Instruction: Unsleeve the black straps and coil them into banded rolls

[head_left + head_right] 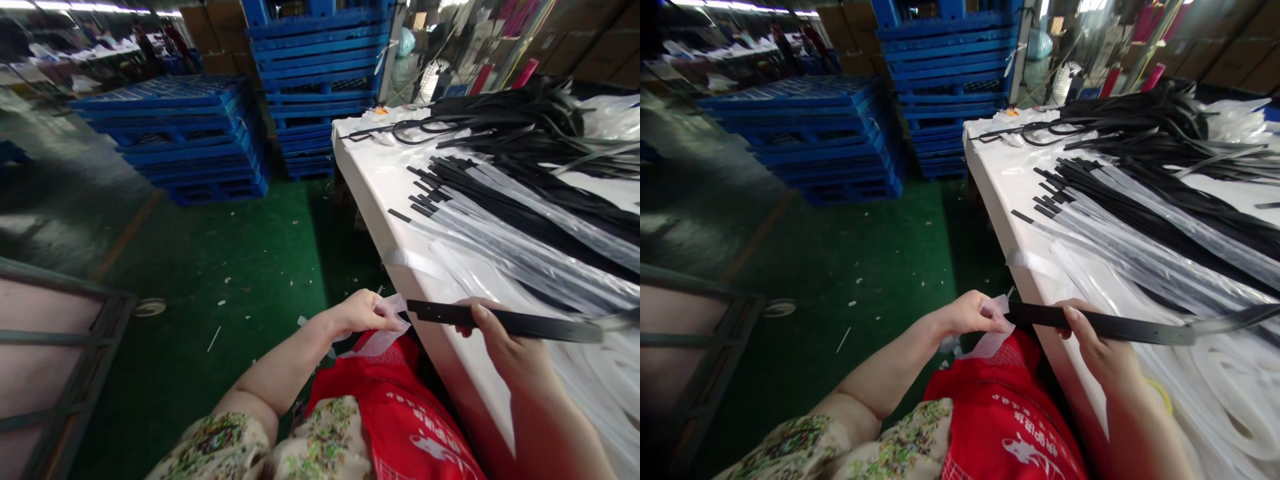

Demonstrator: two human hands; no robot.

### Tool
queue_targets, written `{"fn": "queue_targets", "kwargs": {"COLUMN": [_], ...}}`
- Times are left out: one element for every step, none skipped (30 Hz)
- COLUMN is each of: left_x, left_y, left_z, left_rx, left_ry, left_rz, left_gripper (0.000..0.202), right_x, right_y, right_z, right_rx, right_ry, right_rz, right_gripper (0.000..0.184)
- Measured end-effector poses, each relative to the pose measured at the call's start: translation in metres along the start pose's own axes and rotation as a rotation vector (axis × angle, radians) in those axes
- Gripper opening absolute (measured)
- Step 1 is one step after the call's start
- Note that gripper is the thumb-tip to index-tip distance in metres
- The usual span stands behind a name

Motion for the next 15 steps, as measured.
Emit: {"fn": "queue_targets", "kwargs": {"left_x": [-0.001, -0.001, -0.002, -0.002, -0.003, -0.003, -0.002, -0.002, -0.002, -0.002, -0.002, -0.003, -0.003, -0.003, -0.003], "left_y": [-0.001, -0.001, -0.001, -0.001, 0.0, 0.0, 0.001, 0.001, 0.001, 0.001, 0.0, -0.001, -0.002, -0.003, -0.005], "left_z": [0.0, -0.001, -0.002, -0.003, -0.004, -0.004, -0.005, -0.005, -0.004, -0.004, -0.003, -0.002, -0.001, 0.0, 0.001], "left_rx": [0.016, 0.03, 0.044, 0.056, 0.067, 0.08, 0.093, 0.105, 0.118, 0.132, 0.146, 0.159, 0.173, 0.187, 0.198], "left_ry": [0.0, 0.0, 0.002, 0.005, 0.009, 0.012, 0.014, 0.012, 0.008, 0.003, -0.003, -0.006, -0.006, 0.0, 0.01], "left_rz": [0.01, 0.022, 0.034, 0.046, 0.06, 0.08, 0.106, 0.135, 0.163, 0.183, 0.19, 0.184, 0.173, 0.163, 0.16], "left_gripper": [0.037, 0.037, 0.036, 0.036, 0.036, 0.036, 0.036, 0.036, 0.036, 0.036, 0.036, 0.036, 0.036, 0.035, 0.035], "right_x": [0.0, -0.001, -0.001, -0.002, -0.004, -0.005, -0.006, -0.007, -0.008, -0.009, -0.011, -0.012, -0.013, -0.015, -0.016], "right_y": [0.0, 0.001, 0.002, 0.003, 0.004, 0.005, 0.005, 0.004, 0.003, 0.002, 0.0, -0.002, -0.004, -0.006, -0.008], "right_z": [0.0, 0.0, -0.001, -0.001, -0.001, -0.002, -0.002, -0.002, -0.003, -0.003, -0.004, -0.004, -0.004, -0.005, -0.006], "right_rx": [0.004, 0.0, -0.006, -0.01, -0.014, -0.012, -0.006, 0.004, 0.018, 0.035, 0.057, 0.083, 0.112, 0.142, 0.168], "right_ry": [0.001, 0.002, 0.0, -0.002, -0.006, -0.012, -0.016, -0.019, -0.02, -0.018, -0.015, -0.013, -0.014, -0.02, -0.031], "right_rz": [-0.018, -0.038, -0.055, -0.07, -0.08, -0.083, -0.08, -0.073, -0.066, -0.06, -0.055, -0.052, -0.047, -0.043, -0.039], "right_gripper": [0.045, 0.046, 0.047, 0.047, 0.047, 0.046, 0.046, 0.046, 0.046, 0.045, 0.045, 0.044, 0.043, 0.042, 0.042]}}
Point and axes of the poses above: each hand's wrist, its own z-axis towards the middle knuckle, its own y-axis out of the back of the hand, x = y × z, the point moved 3 cm from there along z, towards the middle knuckle, and after that the axes turned 12 degrees about y, right-handed, at the moved point
